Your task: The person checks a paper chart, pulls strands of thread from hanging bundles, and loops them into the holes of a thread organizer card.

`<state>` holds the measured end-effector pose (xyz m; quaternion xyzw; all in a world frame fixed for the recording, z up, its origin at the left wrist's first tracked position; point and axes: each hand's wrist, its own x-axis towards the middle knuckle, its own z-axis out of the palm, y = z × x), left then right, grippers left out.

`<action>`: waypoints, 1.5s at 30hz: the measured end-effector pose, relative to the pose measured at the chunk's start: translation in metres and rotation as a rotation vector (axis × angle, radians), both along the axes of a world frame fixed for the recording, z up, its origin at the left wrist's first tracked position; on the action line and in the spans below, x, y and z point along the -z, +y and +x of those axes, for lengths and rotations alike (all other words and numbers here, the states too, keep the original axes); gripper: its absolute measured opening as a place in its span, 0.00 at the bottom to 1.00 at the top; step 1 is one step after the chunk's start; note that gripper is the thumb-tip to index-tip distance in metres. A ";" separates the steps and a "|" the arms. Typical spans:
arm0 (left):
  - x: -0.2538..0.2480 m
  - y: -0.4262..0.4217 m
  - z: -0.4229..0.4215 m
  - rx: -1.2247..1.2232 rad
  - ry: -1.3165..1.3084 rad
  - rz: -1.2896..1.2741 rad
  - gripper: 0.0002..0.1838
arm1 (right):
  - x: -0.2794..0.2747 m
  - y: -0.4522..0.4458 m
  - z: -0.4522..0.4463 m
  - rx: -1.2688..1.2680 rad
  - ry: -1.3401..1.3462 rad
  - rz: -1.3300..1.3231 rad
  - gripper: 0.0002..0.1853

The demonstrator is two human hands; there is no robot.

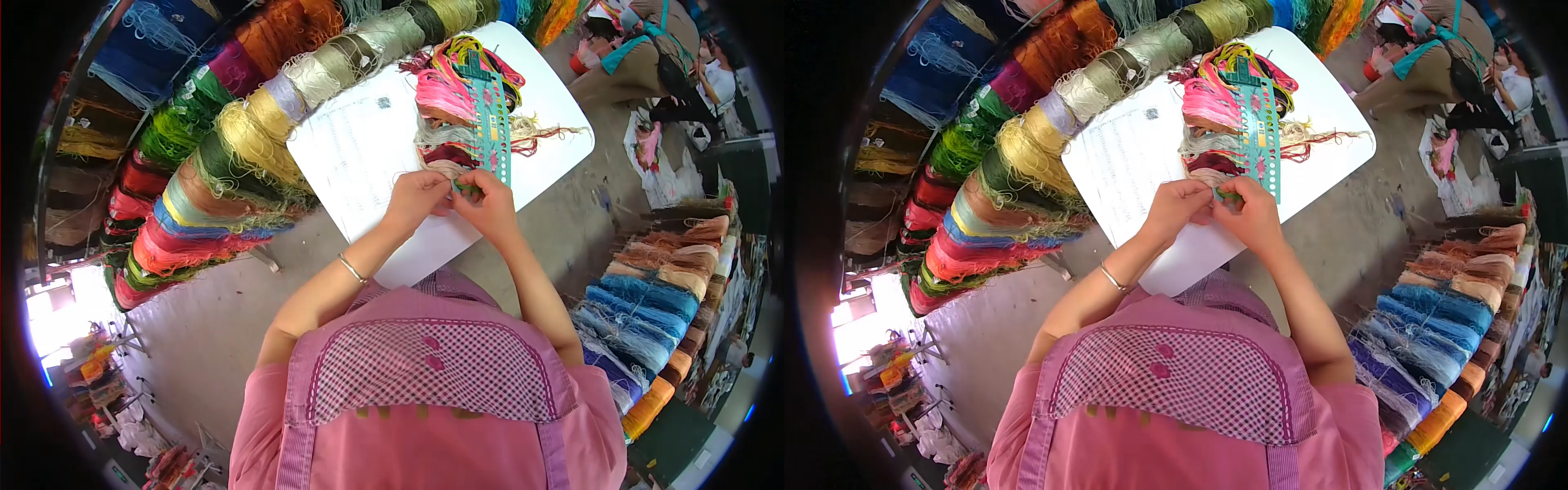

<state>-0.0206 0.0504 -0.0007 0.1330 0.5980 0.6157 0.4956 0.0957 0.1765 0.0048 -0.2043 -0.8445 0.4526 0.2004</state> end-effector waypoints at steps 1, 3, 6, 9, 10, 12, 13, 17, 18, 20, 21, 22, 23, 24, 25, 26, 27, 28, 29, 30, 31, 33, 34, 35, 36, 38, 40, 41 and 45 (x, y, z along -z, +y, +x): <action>0.001 -0.001 -0.002 0.003 0.005 -0.018 0.09 | -0.001 0.000 0.000 0.003 -0.023 -0.024 0.12; 0.001 -0.007 -0.007 -0.024 -0.023 -0.009 0.09 | -0.002 0.001 0.001 0.009 -0.069 -0.072 0.13; -0.006 -0.027 -0.014 -0.117 -0.171 0.090 0.10 | -0.004 0.000 0.001 -0.008 -0.053 -0.013 0.13; -0.009 -0.037 -0.025 -0.090 -0.387 0.240 0.12 | 0.001 -0.001 -0.001 -0.032 -0.058 -0.012 0.19; -0.008 -0.037 -0.030 -0.005 -0.437 0.294 0.13 | -0.003 -0.002 -0.001 0.021 -0.140 0.026 0.21; -0.016 -0.035 -0.033 0.192 -0.394 0.256 0.16 | -0.014 -0.010 -0.003 0.105 -0.295 0.101 0.26; -0.025 -0.021 -0.029 0.284 -0.287 0.163 0.18 | -0.004 -0.010 -0.004 0.091 -0.137 0.212 0.30; 0.011 0.017 -0.012 0.467 0.426 0.032 0.15 | 0.021 -0.011 -0.006 -0.005 0.031 -0.086 0.37; -0.004 0.011 -0.019 0.477 0.594 0.018 0.16 | 0.006 -0.013 -0.003 0.058 -0.219 0.189 0.36; 0.001 -0.021 -0.038 0.283 0.800 -0.007 0.17 | 0.020 -0.011 -0.006 0.037 -0.030 0.216 0.32; 0.002 -0.038 -0.046 0.202 0.894 -0.017 0.18 | 0.021 -0.012 -0.009 0.029 -0.057 0.192 0.31; -0.023 -0.069 -0.060 0.138 0.842 -0.070 0.19 | 0.017 -0.013 -0.010 0.031 -0.090 0.167 0.30; -0.036 -0.099 -0.077 0.099 0.857 -0.084 0.19 | 0.013 -0.014 -0.010 0.040 -0.126 0.144 0.29; -0.055 -0.130 -0.096 0.111 0.816 -0.284 0.17 | 0.010 -0.014 -0.011 0.043 -0.156 0.134 0.29; -0.061 -0.166 -0.109 -0.085 0.707 -0.238 0.18 | 0.007 -0.015 -0.011 0.047 -0.188 0.125 0.29; -0.076 -0.202 -0.122 -0.209 0.533 -0.286 0.19 | 0.004 -0.016 -0.012 0.051 -0.220 0.116 0.29; -0.069 -0.240 -0.139 -0.362 0.576 -0.344 0.21 | 0.000 -0.017 -0.014 0.046 -0.238 0.132 0.29; -0.080 -0.275 -0.152 -0.394 0.686 -0.460 0.22 | -0.005 -0.018 -0.015 0.042 -0.259 0.148 0.29; -0.089 -0.302 -0.159 -0.548 0.751 -0.561 0.22 | -0.006 -0.020 -0.016 0.040 -0.278 0.164 0.29; -0.092 -0.332 -0.169 -0.561 1.014 -0.782 0.20 | -0.004 -0.018 -0.015 0.028 -0.280 0.131 0.31; -0.114 -0.344 -0.172 -0.576 1.093 -0.992 0.18 | -0.007 -0.021 -0.015 0.027 -0.250 0.128 0.32; -0.129 -0.355 -0.187 -0.699 1.287 -0.964 0.15 | -0.020 -0.027 -0.017 0.023 -0.194 0.120 0.33; -0.133 -0.355 -0.202 -0.743 1.289 -0.840 0.15 | -0.022 -0.029 -0.019 0.016 -0.157 0.108 0.32; -0.134 -0.352 -0.219 -0.779 1.289 -0.715 0.14 | -0.025 -0.033 -0.025 0.016 -0.149 0.105 0.31; -0.123 -0.350 -0.241 -0.797 1.327 -0.678 0.14 | -0.029 -0.040 -0.031 0.020 -0.143 0.100 0.30; -0.104 -0.337 -0.284 -0.828 1.357 -0.713 0.12 | -0.033 -0.058 -0.046 0.000 -0.153 0.123 0.26; -0.084 -0.326 -0.318 -0.909 1.375 -0.786 0.11 | -0.037 -0.078 -0.066 -0.053 -0.179 0.185 0.22; -0.077 -0.322 -0.334 -0.951 1.385 -0.821 0.11 | -0.037 -0.084 -0.072 -0.085 -0.180 0.223 0.21; -0.069 -0.317 -0.359 -0.960 1.335 -0.939 0.08 | -0.036 -0.100 -0.084 -0.156 -0.193 0.305 0.16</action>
